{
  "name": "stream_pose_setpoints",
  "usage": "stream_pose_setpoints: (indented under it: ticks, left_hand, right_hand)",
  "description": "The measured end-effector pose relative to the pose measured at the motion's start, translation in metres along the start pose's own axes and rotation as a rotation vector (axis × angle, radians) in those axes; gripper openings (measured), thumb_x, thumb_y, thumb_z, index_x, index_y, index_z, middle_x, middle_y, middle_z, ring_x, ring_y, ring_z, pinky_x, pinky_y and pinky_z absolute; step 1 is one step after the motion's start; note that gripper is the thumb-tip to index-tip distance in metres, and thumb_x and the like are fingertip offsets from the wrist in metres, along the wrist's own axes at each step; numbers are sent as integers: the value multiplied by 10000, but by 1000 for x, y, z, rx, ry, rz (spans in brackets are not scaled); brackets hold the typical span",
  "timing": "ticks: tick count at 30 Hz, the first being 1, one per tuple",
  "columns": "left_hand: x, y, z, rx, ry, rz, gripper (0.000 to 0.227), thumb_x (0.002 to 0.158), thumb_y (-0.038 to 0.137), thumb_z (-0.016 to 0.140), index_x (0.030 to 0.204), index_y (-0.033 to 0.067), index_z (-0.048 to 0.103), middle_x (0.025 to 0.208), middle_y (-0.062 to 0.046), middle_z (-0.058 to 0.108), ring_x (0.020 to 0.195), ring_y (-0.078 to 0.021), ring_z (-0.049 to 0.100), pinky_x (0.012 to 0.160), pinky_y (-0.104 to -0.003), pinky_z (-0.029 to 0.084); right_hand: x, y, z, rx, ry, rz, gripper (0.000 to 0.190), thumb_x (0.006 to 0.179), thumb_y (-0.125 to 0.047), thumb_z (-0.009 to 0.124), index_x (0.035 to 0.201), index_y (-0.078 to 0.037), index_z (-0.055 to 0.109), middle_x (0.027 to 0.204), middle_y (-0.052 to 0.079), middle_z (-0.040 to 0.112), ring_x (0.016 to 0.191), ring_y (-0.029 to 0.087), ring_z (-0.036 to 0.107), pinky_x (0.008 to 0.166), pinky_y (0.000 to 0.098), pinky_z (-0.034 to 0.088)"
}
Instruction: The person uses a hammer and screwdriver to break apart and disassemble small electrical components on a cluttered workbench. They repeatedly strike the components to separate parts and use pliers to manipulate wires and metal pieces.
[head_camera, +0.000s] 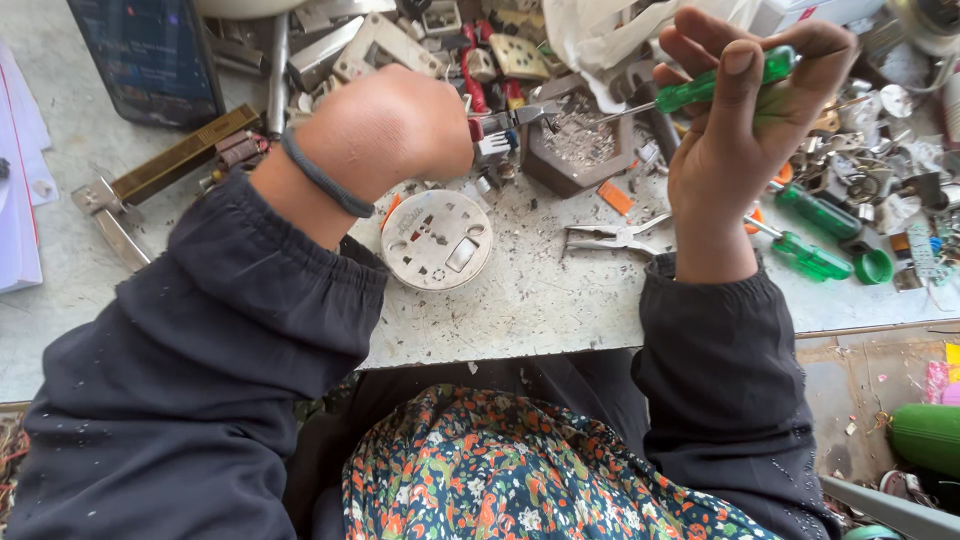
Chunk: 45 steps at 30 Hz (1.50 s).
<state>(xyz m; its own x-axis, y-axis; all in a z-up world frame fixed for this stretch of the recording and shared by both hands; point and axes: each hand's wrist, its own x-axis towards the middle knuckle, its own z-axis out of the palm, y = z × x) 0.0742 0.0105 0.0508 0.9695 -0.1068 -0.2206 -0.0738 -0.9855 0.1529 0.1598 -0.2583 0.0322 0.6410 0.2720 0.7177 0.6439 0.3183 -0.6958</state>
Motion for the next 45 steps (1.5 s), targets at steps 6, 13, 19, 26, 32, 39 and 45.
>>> stream_pose_setpoints:
  ticks: [6, 13, 19, 26, 32, 39, 45]
  left_hand:
    - [-2, -4, 4, -12, -54, -85, 287, 836, 185, 633, 1077, 120, 773, 1064, -197, 726, 934, -410, 704, 812, -492, 575]
    - [0, -11, 11, 93, -43, -38, 304, 904, 280, 612, 1014, 62, 793, 1014, -211, 758, 900, -397, 728, 824, -481, 588]
    - [-13, -16, 12, -165, 282, -84, 446, 979, 499, 617, 977, 71, 744, 892, -194, 731, 816, -386, 704, 739, -498, 558]
    - [-36, -11, 29, -841, 441, 5, 349, 1005, 380, 667, 1106, 47, 639, 871, -87, 736, 709, -203, 690, 624, -371, 558]
    - [-37, -9, 28, -884, 619, 45, 290, 973, 338, 682, 1077, 68, 661, 856, -44, 755, 731, -179, 738, 637, -349, 571]
    - [-35, -20, 28, -703, 812, 125, 194, 947, 238, 712, 985, 58, 652, 782, -85, 730, 727, -275, 719, 639, -415, 555]
    - [-34, -16, 31, -558, 1001, 201, 215, 917, 203, 770, 965, 61, 616, 721, -72, 693, 706, -286, 674, 611, -422, 538]
  right_hand:
    - [3, 3, 2, -246, -109, -162, 300, 1226, -198, 618, 1261, -147, 325, 1176, 205, 700, 1096, 289, 768, 893, 386, 670]
    - [25, 17, -36, 38, 187, -99, 312, 1049, -183, 644, 1222, -147, 387, 1092, 96, 633, 955, 240, 755, 775, 372, 664]
    - [17, 47, -49, 217, 262, 288, 285, 1044, -124, 699, 1150, -72, 439, 1082, 135, 650, 1012, 268, 739, 919, 395, 673]
    - [8, 28, -62, -838, -166, 287, 223, 1102, -256, 764, 1153, -60, 672, 1153, 108, 658, 1070, 242, 608, 948, 357, 495]
    - [-41, -30, -50, -1093, -201, 115, 184, 998, -105, 713, 1161, -21, 710, 1108, 162, 675, 1104, 303, 636, 985, 411, 491]
    - [-86, -62, -34, -1238, -498, 21, 266, 849, 62, 599, 1069, -7, 733, 1103, 152, 702, 1107, 388, 617, 975, 465, 474]
    - [-80, -55, -36, -1266, -618, 66, 227, 866, 76, 570, 1043, -19, 676, 1092, 158, 667, 1094, 406, 606, 956, 464, 483]
